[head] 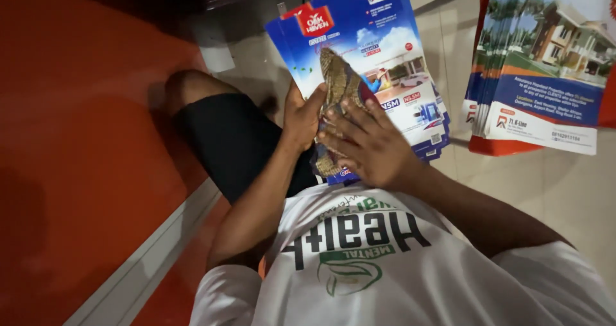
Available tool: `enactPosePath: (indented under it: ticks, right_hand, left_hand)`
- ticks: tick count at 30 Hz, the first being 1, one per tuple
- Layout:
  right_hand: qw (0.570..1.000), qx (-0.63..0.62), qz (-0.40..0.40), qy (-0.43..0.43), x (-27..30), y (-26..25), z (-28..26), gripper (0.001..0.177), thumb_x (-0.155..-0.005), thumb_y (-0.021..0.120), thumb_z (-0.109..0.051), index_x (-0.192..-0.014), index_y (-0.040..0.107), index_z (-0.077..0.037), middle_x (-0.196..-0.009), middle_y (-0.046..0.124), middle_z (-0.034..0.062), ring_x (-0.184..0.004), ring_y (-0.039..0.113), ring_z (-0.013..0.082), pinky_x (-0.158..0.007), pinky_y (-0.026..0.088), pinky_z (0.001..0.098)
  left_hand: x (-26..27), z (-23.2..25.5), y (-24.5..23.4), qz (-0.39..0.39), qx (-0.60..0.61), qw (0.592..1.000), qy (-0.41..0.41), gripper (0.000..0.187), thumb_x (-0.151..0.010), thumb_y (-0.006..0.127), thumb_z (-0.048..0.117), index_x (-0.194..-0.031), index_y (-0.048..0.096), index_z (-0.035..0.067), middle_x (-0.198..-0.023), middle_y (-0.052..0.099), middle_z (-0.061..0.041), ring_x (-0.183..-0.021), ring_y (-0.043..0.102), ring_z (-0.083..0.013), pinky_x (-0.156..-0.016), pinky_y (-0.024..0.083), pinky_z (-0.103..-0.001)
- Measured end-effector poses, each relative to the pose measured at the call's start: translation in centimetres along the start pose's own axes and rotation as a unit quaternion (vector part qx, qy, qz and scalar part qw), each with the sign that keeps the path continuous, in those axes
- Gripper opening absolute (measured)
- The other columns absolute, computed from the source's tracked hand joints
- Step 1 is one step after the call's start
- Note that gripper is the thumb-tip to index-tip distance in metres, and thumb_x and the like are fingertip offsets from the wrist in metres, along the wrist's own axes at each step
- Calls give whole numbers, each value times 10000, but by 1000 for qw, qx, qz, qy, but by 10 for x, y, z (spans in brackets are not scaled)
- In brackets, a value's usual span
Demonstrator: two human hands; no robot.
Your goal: The recorder is counting and organizing a stack of real estate flyers while sitting on the floor.
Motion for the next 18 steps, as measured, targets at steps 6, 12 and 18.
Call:
enactPosePath:
  ticks: [6, 12, 18]
  right_hand:
    - [992, 0, 116, 40, -24, 7, 51, 453, -1103, 541, -252, -1535, 549, -118, -1662, 361, 235, -1553, 257, 507, -1279, 227, 658]
    - [971, -119, 168, 124, -63, 11, 64, 554, -1056, 581, -369, -1571, 499, -183, -1570, 459, 148, -1510, 427, 388, -1273, 357, 595]
    - [988, -32, 141, -53, -106, 23, 91, 531, -1010, 665, -307, -1514, 577, -166, -1532, 528, 181, -1409, 487, 416, -1142, 350, 631]
  left_hand:
    - [-2, 5, 9, -37, -20, 998, 40, 453, -1051, 674, 166, -1436, 497, 7, -1347, 644, -82, -1231, 588, -157, -1094, 465, -308]
    - [-3, -2, 1, -60, -16, 998, 13, 429, -1058, 673, 160, -1424, 493, 26, -1249, 656, -97, -1051, 621, -187, -932, 539, -355]
    - [0, 3, 4, -49, 35, 998, -21, 417, -1044, 663, 172, -1399, 485, 44, -1227, 660, -82, -1093, 642, -170, -956, 543, -344]
Point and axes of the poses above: each hand's wrist, its own x-axis away from the middle knuckle, its own y-axis out of the palm, z = x × y, the point moved 1 cm from there along -x, towards the middle knuckle
